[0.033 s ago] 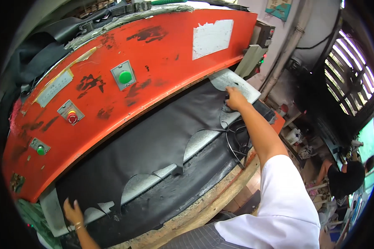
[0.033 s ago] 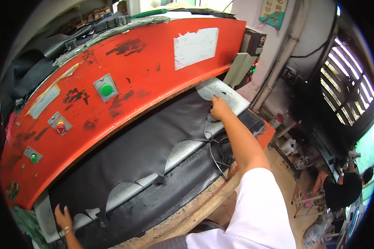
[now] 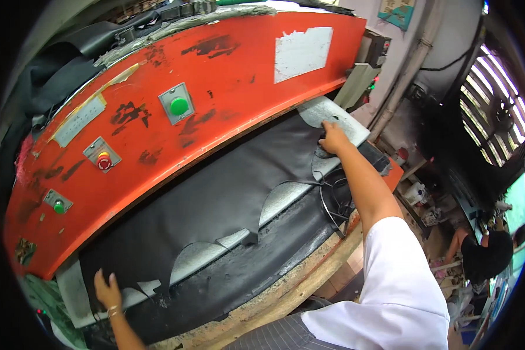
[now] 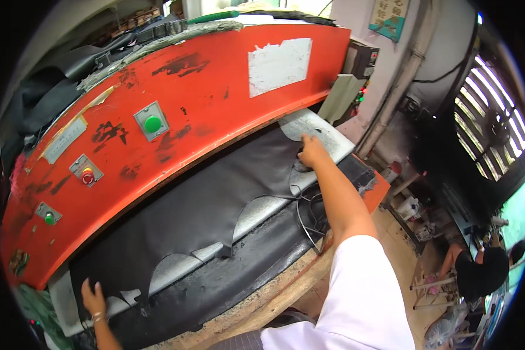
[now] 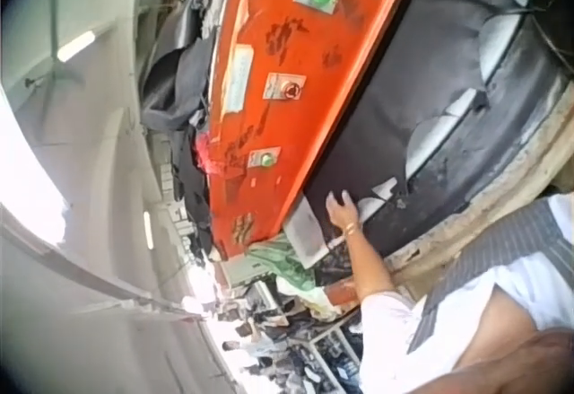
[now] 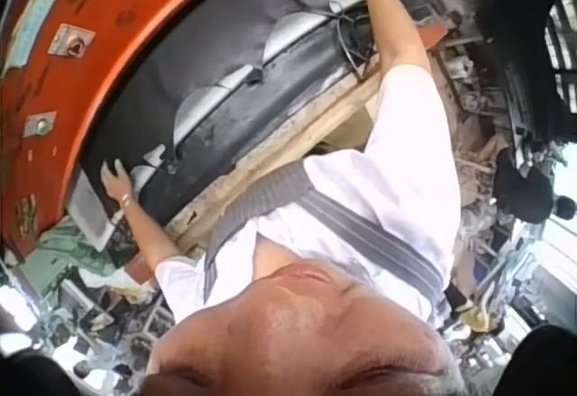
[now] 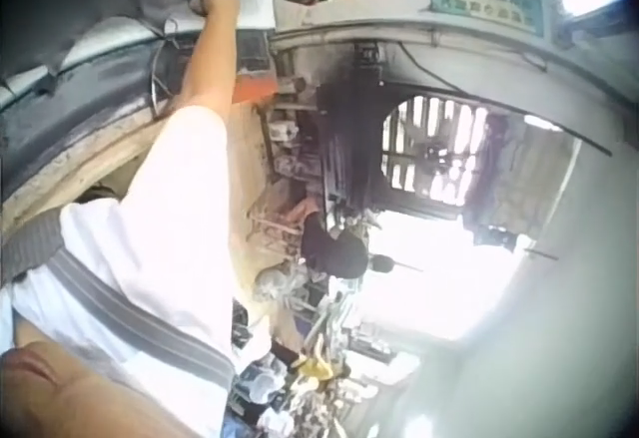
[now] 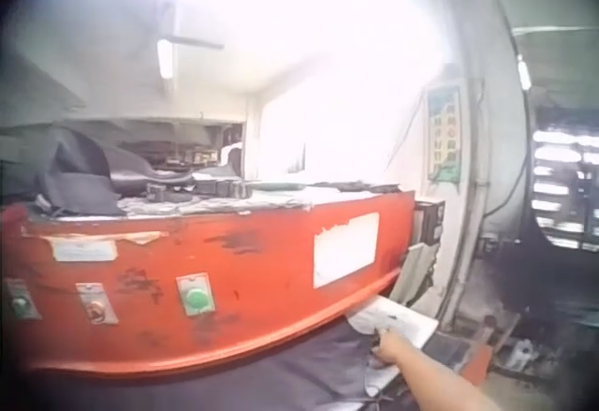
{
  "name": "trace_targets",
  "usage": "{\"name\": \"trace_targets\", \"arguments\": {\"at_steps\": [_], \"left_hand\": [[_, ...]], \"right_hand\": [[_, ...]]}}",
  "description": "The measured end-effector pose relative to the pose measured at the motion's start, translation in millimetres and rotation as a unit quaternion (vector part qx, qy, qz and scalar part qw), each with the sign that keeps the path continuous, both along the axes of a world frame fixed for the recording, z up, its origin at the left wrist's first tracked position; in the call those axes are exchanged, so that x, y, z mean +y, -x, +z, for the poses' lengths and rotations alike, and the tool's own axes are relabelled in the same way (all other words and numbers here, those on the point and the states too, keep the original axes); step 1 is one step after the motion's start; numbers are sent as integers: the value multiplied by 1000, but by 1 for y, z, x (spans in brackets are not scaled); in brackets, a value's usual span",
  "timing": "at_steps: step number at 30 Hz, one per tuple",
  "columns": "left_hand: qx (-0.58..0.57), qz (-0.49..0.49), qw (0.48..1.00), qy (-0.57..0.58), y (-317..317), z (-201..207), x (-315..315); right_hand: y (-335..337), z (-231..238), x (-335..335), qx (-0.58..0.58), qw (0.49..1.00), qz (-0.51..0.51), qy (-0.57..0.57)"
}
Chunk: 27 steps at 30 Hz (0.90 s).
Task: Cutting shoe component shapes from a sheet of material using a metal die and a hydraulic press.
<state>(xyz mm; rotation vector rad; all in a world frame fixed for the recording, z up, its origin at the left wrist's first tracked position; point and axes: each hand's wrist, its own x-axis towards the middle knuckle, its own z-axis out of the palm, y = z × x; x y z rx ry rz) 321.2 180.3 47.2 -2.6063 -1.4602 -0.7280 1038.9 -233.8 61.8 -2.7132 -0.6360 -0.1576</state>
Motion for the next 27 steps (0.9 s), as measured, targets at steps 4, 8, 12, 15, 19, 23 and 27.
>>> {"name": "trace_targets", "arguments": {"at_steps": [4, 8, 12, 15, 19, 23, 27], "left_hand": [[139, 69, 977, 147, -81, -5, -60], [166, 132, 967, 144, -100, -2, -79], [166, 145, 966, 133, -90, -5, -88], [143, 114, 978, 101, -102, -7, -99], [137, 125, 972, 140, -99, 0, -112], [135, 124, 965, 187, -83, 7, -123], [102, 1, 977, 188, -50, -1, -111]], "right_hand": [[-18, -23, -6, -2, 996, -36, 82], [-29, -31, -43, -9, 996, -15, 91], [-1, 7, -109, -34, 969, -157, 186], [20, 13, -176, -47, 991, -123, 37], [143, 6, -165, 141, 990, -9, 24], [223, 30, -109, 161, 972, -41, 168], [216, 6, -117, 84, 977, -109, 166]]}}
